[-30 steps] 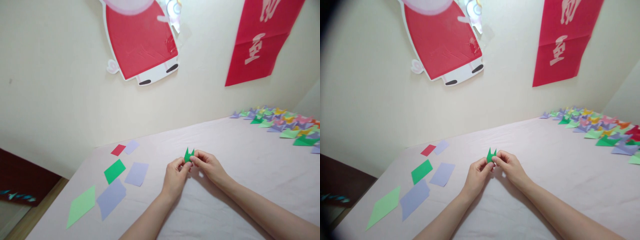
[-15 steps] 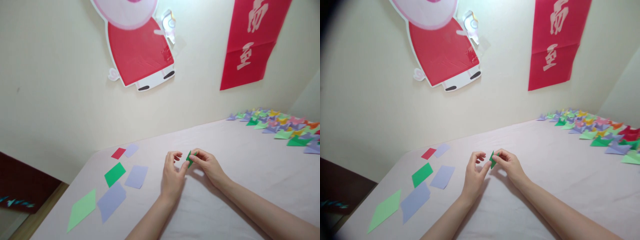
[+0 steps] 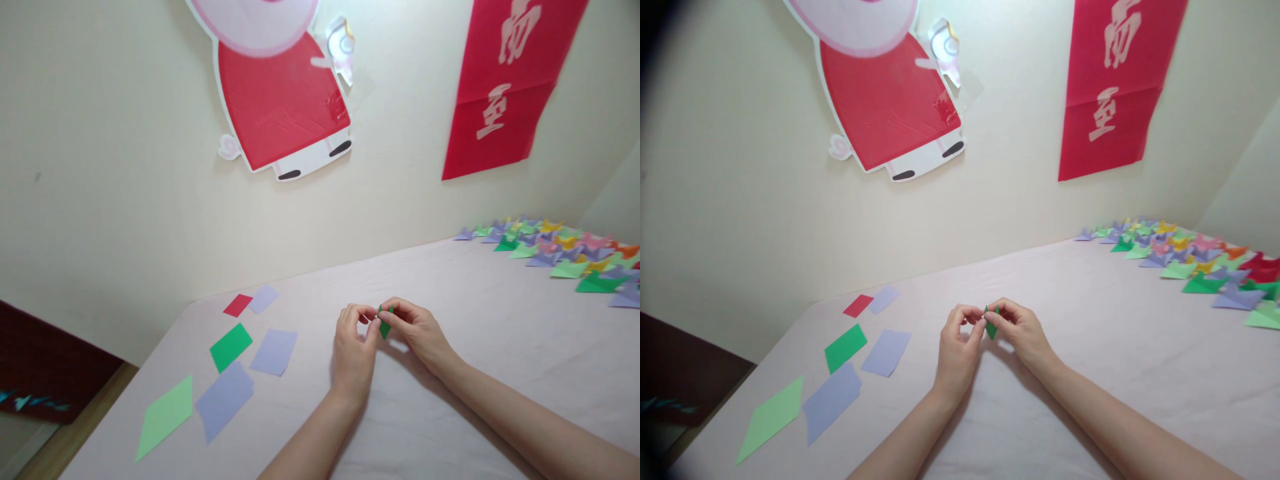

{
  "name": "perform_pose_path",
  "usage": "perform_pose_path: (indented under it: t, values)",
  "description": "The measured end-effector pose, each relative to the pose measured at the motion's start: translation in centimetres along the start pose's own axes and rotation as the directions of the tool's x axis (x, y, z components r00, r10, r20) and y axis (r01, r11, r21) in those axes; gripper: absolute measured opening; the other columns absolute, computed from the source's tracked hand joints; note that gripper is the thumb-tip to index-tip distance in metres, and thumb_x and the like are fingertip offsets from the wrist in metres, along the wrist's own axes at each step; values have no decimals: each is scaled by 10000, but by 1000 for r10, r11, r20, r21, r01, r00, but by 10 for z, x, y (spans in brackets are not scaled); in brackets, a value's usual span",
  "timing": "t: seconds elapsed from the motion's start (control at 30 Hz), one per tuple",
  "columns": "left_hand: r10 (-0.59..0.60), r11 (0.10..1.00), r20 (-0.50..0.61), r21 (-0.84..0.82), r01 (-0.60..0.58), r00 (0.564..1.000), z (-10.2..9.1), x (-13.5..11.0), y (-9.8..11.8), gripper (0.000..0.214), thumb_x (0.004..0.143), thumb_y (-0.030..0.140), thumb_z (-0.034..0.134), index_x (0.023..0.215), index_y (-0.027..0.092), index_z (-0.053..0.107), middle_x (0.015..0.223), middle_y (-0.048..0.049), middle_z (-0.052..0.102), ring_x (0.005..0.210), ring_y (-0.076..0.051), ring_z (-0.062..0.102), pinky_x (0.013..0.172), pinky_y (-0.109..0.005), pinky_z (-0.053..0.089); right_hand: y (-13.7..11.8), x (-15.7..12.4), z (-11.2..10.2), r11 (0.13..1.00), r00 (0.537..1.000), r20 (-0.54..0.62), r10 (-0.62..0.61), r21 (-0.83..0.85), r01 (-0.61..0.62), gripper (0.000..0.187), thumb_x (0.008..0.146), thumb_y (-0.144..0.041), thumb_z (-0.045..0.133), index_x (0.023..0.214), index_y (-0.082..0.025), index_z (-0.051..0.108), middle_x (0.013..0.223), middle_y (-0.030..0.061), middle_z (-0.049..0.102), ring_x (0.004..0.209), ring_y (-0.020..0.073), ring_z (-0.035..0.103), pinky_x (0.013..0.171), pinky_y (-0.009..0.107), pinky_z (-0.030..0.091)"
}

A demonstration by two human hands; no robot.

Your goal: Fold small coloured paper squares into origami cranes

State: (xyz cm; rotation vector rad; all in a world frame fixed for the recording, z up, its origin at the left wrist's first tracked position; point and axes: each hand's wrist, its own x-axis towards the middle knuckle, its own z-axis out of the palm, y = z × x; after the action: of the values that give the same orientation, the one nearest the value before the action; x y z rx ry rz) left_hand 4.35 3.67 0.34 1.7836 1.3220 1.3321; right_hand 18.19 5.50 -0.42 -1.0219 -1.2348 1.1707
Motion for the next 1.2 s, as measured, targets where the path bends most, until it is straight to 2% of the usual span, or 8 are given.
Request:
perform_pose_path:
  t: [0.23, 0.37, 0.57, 0.73, 0.83, 1.03, 1.2]
  values:
    - [-2, 999, 1, -33, 2, 1000, 0, 2, 1, 74, 862, 147, 581, 879, 219, 587, 881, 6, 604, 877, -166, 549, 800, -286, 414, 1, 0, -2, 998, 999, -6, -34, -57, 33, 313, 713, -499, 716, 758, -196, 653, 691, -5, 611, 647, 160, 536, 617, 278, 434]
    - [-27, 996, 18, -85, 29, 999, -3, 2, 7, 55, 850, 155, 580, 836, 208, 578, 846, 5, 593, 855, -163, 547, 797, -282, 413, -2, -2, -2, 978, 991, 8, -130, -161, 130, 212, 774, -416, 677, 743, -207, 664, 705, -6, 616, 656, 162, 538, 630, 278, 427]
    - [-73, 991, -12, -115, 71, 997, -4, 5, 3, 122, 840, 260, 637, 757, 196, 574, 782, 9, 582, 806, -163, 545, 750, -273, 407, -7, -6, -2, 892, 949, 100, -299, -323, 315, 192, 864, -364, 614, 733, -228, 647, 718, 10, 608, 692, 182, 544, 659, 294, 432]
    - [-76, 992, -23, -101, 73, 997, -3, 7, 0, 168, 857, 276, 592, 713, 192, 570, 749, 8, 570, 781, -160, 532, 738, -271, 398, -5, -5, -3, 828, 915, 144, -377, -390, 403, 174, 910, -347, 585, 791, -230, 633, 761, 28, 614, 744, 195, 570, 690, 308, 454]
    - [-87, 991, -32, -106, 84, 996, -3, 7, 2, 161, 850, 275, 581, 713, 191, 572, 747, 5, 573, 764, -157, 525, 714, -264, 393, -3, -4, -5, 783, 879, 164, -449, -402, 475, 175, 926, -336, 575, 802, -228, 631, 769, 35, 625, 770, 201, 581, 702, 317, 465]
    - [-183, 957, 11, -226, 181, 983, 0, 6, 1, 169, 825, 320, 604, 729, 184, 635, 760, -13, 604, 764, -167, 525, 714, -272, 390, -2, -2, -7, 710, 826, 164, -539, -439, 550, 148, 934, -283, 572, 828, -234, 663, 805, 43, 647, 801, 205, 592, 710, 326, 483]
    - [-347, 856, 88, -378, 354, 934, 1, 9, 2, 197, 745, 368, 633, 719, 174, 651, 696, 1, 587, 691, -151, 502, 683, -269, 371, -3, -1, -10, 659, 786, 177, -593, -453, 600, 124, 926, -242, 582, 848, -237, 678, 795, 38, 645, 800, 201, 587, 703, 314, 482]
